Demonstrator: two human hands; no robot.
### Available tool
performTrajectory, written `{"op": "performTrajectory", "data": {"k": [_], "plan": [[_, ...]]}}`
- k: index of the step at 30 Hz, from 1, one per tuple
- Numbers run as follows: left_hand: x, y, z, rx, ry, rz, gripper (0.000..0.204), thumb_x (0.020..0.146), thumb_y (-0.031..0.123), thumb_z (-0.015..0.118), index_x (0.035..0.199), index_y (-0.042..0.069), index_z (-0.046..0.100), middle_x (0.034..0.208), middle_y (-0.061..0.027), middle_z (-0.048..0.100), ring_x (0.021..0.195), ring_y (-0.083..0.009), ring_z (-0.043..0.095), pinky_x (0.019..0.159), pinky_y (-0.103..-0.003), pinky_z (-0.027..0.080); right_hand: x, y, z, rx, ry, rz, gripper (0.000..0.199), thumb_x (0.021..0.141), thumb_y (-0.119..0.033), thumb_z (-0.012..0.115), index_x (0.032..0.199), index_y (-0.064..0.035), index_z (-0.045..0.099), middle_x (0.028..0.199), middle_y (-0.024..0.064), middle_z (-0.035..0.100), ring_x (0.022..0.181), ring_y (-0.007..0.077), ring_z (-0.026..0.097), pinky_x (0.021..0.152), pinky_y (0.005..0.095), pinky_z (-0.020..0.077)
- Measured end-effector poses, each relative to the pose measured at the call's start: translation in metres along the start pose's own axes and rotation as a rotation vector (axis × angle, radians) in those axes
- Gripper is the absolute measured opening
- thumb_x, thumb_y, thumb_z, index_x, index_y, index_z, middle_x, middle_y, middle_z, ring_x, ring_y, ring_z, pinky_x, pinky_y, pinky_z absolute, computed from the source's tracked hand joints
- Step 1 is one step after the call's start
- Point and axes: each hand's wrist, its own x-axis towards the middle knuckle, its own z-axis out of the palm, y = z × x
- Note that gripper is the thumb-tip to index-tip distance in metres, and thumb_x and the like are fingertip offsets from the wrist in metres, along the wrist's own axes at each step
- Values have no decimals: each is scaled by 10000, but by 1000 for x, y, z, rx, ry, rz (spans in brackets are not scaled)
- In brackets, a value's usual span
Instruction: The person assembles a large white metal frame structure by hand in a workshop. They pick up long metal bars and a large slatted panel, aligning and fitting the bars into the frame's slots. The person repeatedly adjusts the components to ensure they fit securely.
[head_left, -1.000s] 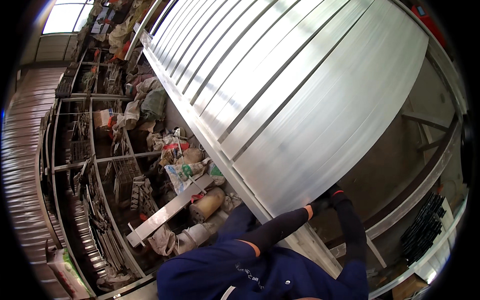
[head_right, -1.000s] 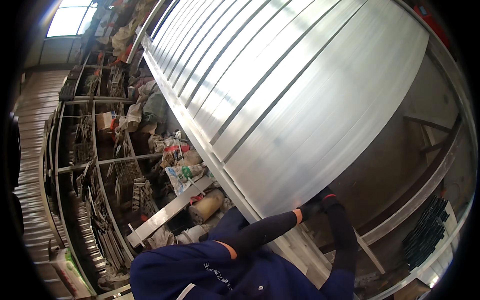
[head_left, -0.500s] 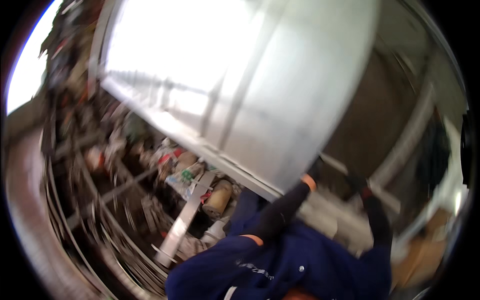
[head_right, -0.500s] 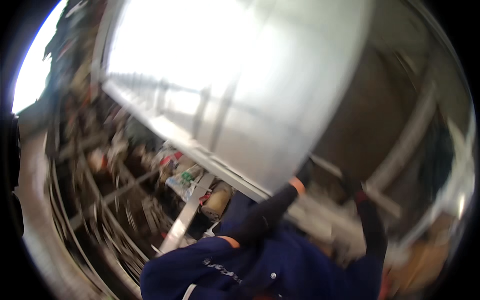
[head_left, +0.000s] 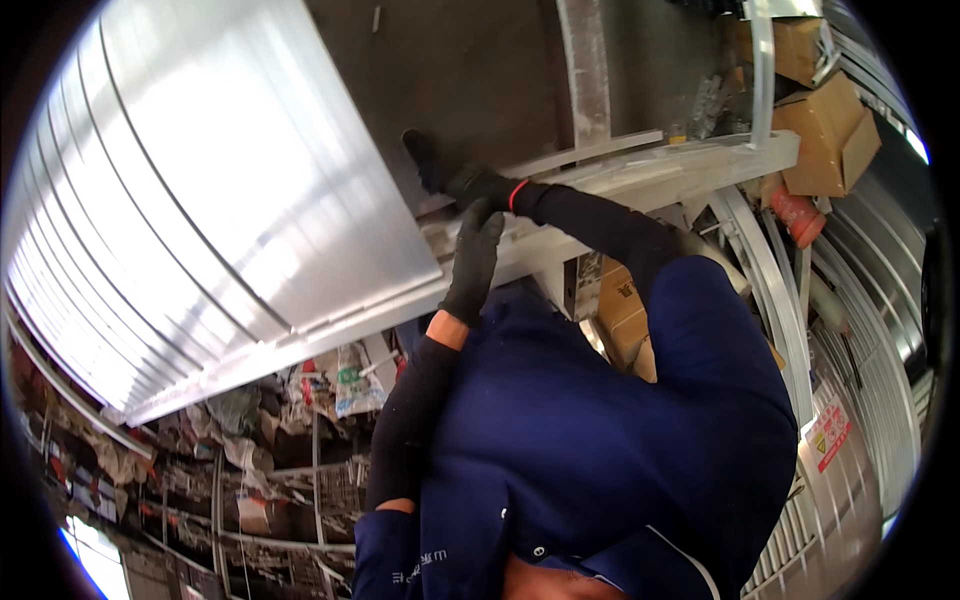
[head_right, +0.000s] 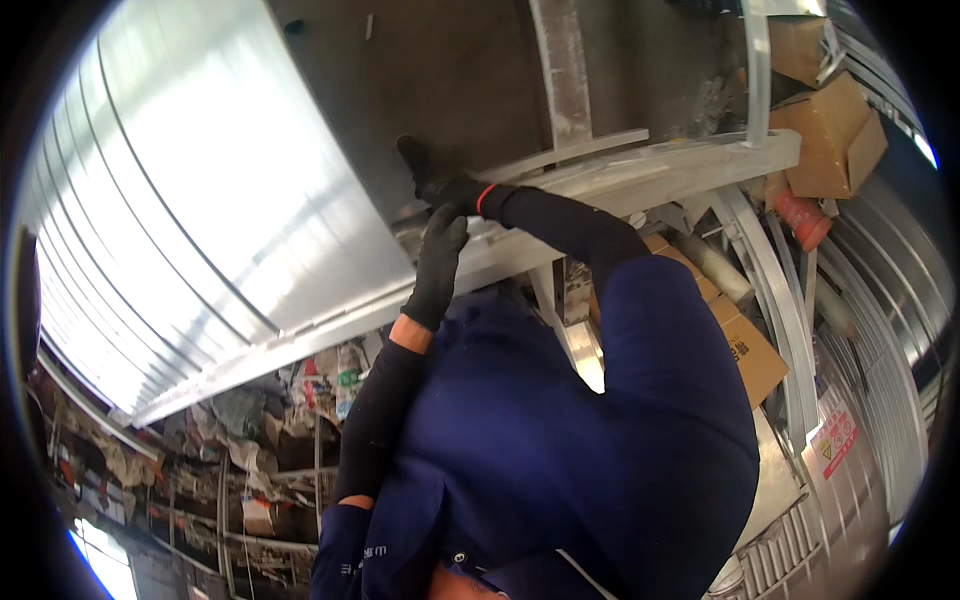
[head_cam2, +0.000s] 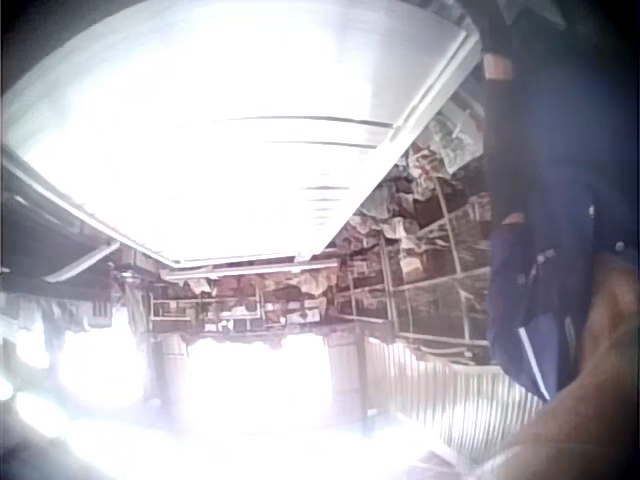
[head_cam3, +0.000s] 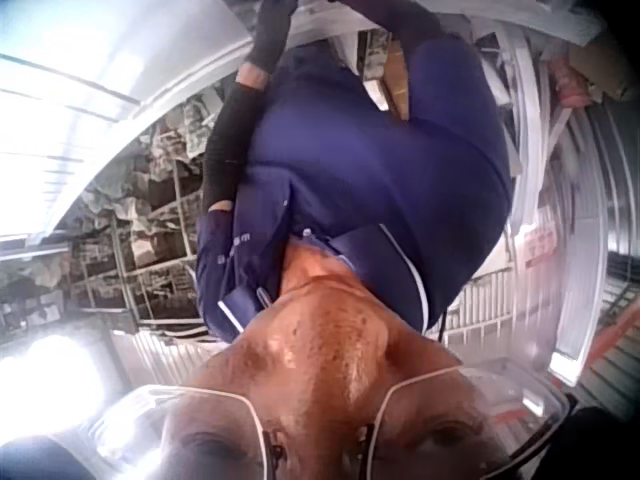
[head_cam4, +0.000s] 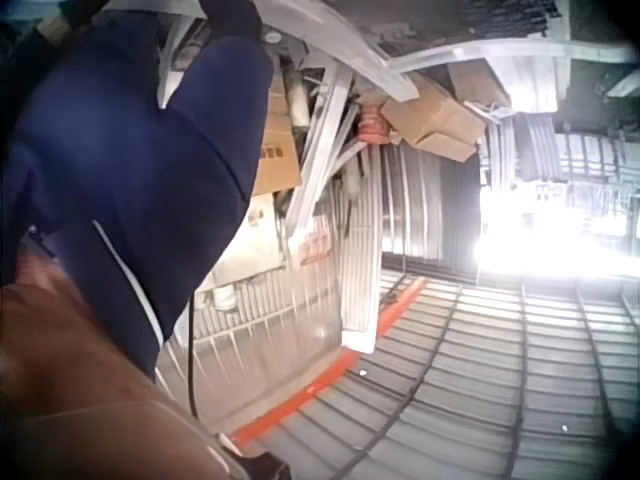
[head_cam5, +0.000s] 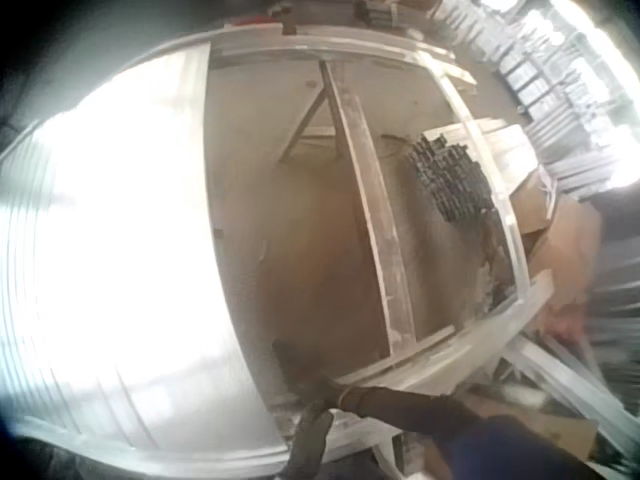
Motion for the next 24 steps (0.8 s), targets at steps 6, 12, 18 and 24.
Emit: {"op": "performTrajectory", "data": {"k": [6,12,18,24], "plan": [[-65,40,-69,226,-25,96,285,914,108,461,1165,-16,515,1131,-110,565,1072,-185,515,940,-298,393,10,28,20,184,-143,-113,326,895,-344,467,986,-73,624,1014,165,622,925,339,577,818,434,430],[-139,-40,-196,334,874,316,318,891,52,452,1201,-21,466,1132,-115,547,1085,-193,499,937,-308,400,-6,-15,-25,217,-360,73,259,887,-260,470,1020,-75,594,982,129,615,977,314,550,820,415,420],[-159,-98,-243,-53,1301,61,534,860,91,534,1334,5,304,1254,-136,455,1130,-218,474,932,-326,408,-29,-49,-32,189,-224,191,283,897,-244,462,1099,-71,560,1106,128,568,1076,294,509,897,406,405],[-135,-131,-282,-458,1073,15,301,868,222,541,1116,63,477,984,-73,550,905,-194,540,811,-327,451,-40,-61,-21,109,-63,216,308,891,-267,451,1122,-92,555,1110,168,571,1053,333,532,892,409,420]]}}
